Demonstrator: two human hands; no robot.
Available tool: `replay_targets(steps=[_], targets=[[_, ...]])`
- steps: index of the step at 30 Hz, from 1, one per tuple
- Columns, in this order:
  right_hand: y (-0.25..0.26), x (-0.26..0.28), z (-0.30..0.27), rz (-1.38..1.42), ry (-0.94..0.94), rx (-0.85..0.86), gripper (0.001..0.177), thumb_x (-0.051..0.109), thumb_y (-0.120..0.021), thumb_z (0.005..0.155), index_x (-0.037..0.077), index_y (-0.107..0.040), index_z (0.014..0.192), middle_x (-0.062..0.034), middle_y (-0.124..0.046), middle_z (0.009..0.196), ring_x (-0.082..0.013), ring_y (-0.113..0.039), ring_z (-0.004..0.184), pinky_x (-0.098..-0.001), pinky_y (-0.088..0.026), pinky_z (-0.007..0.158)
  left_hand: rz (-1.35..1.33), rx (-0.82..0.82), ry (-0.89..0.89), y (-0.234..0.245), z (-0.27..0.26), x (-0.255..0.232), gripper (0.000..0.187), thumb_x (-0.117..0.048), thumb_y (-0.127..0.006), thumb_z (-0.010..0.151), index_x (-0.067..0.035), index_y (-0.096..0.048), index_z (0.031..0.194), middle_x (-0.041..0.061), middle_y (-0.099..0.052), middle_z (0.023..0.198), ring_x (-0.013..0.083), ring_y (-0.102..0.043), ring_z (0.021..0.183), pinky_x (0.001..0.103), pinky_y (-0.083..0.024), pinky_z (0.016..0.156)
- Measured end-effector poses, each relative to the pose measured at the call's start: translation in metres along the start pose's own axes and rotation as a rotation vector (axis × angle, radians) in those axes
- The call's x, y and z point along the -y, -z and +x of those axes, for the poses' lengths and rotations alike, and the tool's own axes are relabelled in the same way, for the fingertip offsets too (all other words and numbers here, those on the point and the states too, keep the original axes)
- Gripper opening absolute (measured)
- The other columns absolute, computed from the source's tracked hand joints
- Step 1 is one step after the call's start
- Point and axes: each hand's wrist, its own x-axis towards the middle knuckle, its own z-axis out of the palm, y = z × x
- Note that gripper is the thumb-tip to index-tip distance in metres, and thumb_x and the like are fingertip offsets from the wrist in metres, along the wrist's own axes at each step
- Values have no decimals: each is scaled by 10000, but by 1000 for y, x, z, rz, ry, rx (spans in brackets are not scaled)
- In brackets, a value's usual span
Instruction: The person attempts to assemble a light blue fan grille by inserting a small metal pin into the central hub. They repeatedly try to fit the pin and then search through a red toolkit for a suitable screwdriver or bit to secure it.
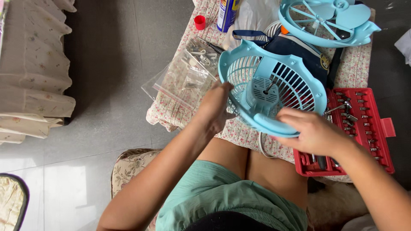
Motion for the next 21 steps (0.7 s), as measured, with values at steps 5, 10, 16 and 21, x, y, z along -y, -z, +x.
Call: replay_targets(steps=[5, 10, 16, 21], targets=[[37, -18, 15, 76, -52, 39, 290, 151, -784, 762, -5, -684, 985, -44, -672, 912, -175, -659, 703, -303, -536, 654, 129, 175, -443, 5, -18, 4, 674, -396, -378, 1049, -99, -250, 1640, 197, -340, 1659, 304, -250, 1571, 421, -164, 1244], [52, -12, 30, 130, -124, 118, 222, 156, -772, 801, 8, -720, 957, -46, -678, 804, -137, -648, 674, -297, -540, 629, 265, 138, -536, 7, -27, 26, 675, -387, -392, 1074, -103, -164, 1642, 187, -294, 1683, 286, -240, 1569, 386, -195, 1236], [65, -4, 51, 104, -194, 117, 227, 170, -769, 796, 15, -732, 959, -45, -703, 749, -135, -639, 647, -307, -537, 606, 322, 136, -642, 6, -20, 37, 715, -300, -439, 1087, -78, -56, 1648, 236, -204, 1700, 313, -221, 1576, 399, -235, 1245], [66, 9, 61, 40, -270, 84, 224, 204, -776, 792, 38, -743, 939, -45, -723, 715, -140, -646, 626, -320, -534, 618, 362, 140, -764, 10, -11, 44, 728, -225, -461, 1094, -54, -27, 1652, 254, -159, 1720, 328, -190, 1597, 411, -224, 1265]])
